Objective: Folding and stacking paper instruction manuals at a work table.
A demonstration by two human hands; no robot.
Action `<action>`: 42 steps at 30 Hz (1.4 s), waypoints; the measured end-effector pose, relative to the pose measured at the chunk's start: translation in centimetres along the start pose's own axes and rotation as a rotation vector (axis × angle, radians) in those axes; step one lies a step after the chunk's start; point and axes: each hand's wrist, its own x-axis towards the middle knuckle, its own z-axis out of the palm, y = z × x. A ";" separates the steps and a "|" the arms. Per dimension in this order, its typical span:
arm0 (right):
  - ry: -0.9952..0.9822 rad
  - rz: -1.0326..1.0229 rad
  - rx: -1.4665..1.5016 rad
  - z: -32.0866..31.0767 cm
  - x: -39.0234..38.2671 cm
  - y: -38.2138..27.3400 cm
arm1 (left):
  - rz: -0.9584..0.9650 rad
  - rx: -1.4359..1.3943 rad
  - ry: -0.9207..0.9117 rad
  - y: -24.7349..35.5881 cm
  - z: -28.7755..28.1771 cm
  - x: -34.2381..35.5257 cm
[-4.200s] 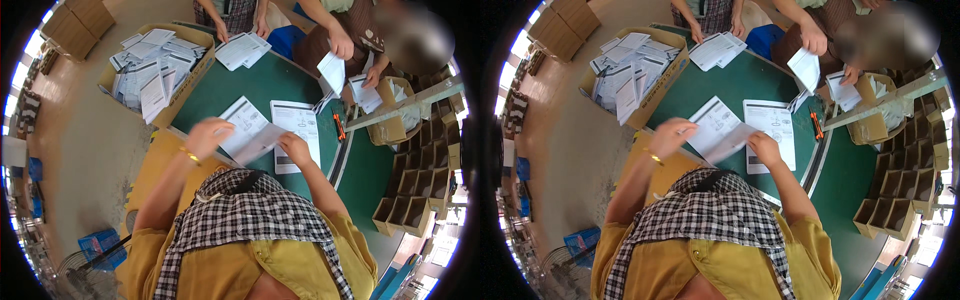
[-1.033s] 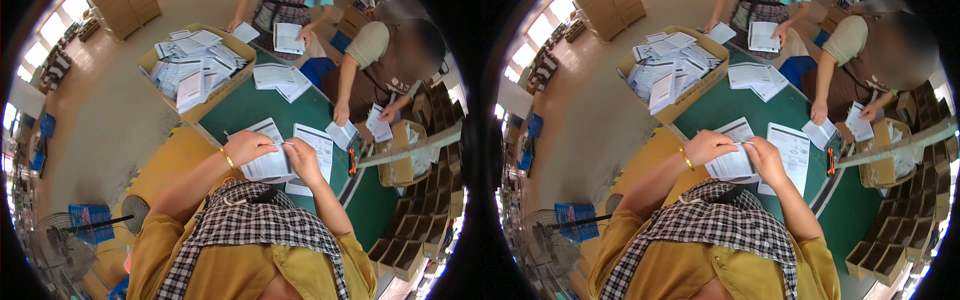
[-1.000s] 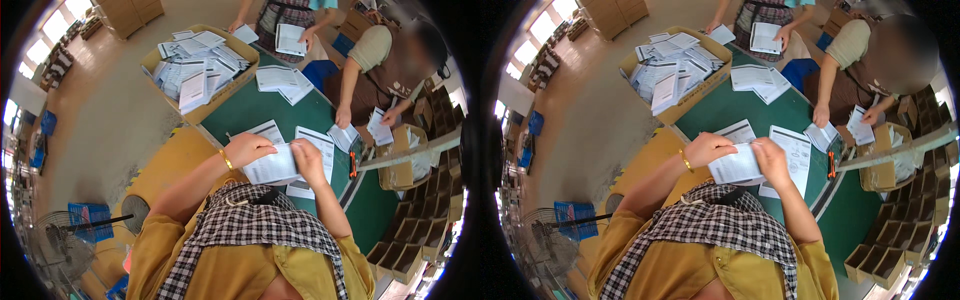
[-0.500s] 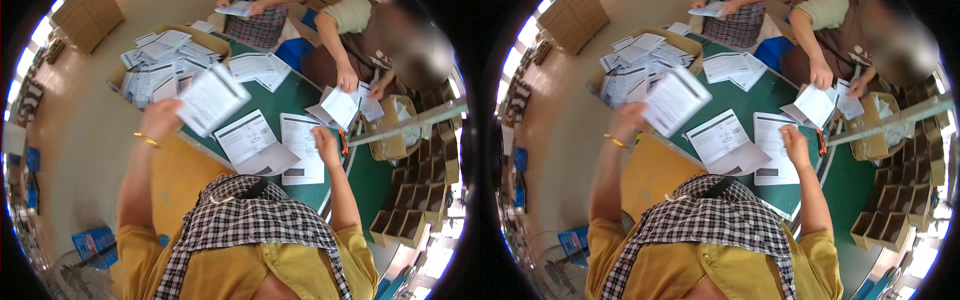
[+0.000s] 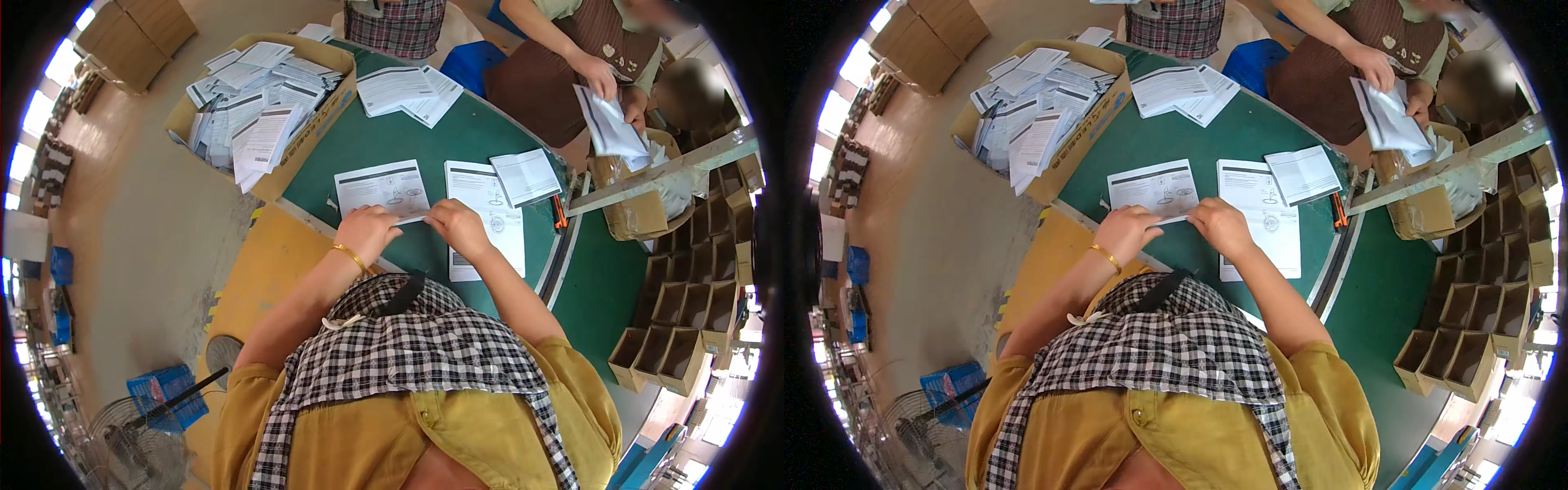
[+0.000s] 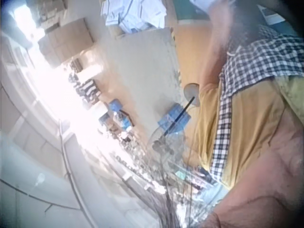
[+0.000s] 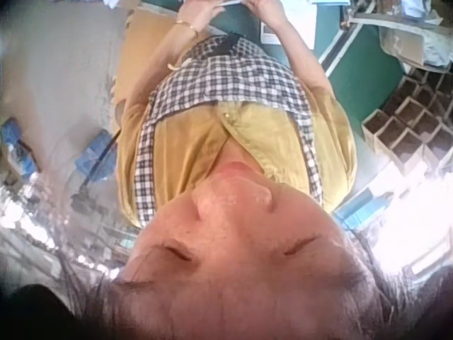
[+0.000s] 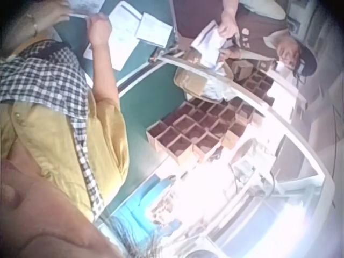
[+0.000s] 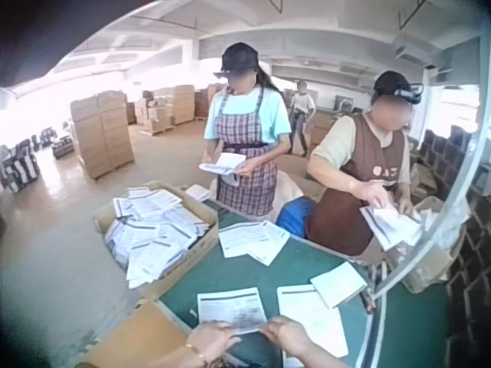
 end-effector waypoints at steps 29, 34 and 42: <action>0.042 0.730 1.427 -4.3 0.7 -2.9 | -0.536 -1.317 0.331 3.0 -4.1 -1.0; 0.040 0.590 1.277 -6.6 0.6 -3.6 | -0.457 -0.761 0.719 3.0 -2.9 -1.8; -0.114 0.631 1.320 -7.9 -0.3 -2.3 | -0.592 -1.389 0.136 3.8 -3.9 -2.7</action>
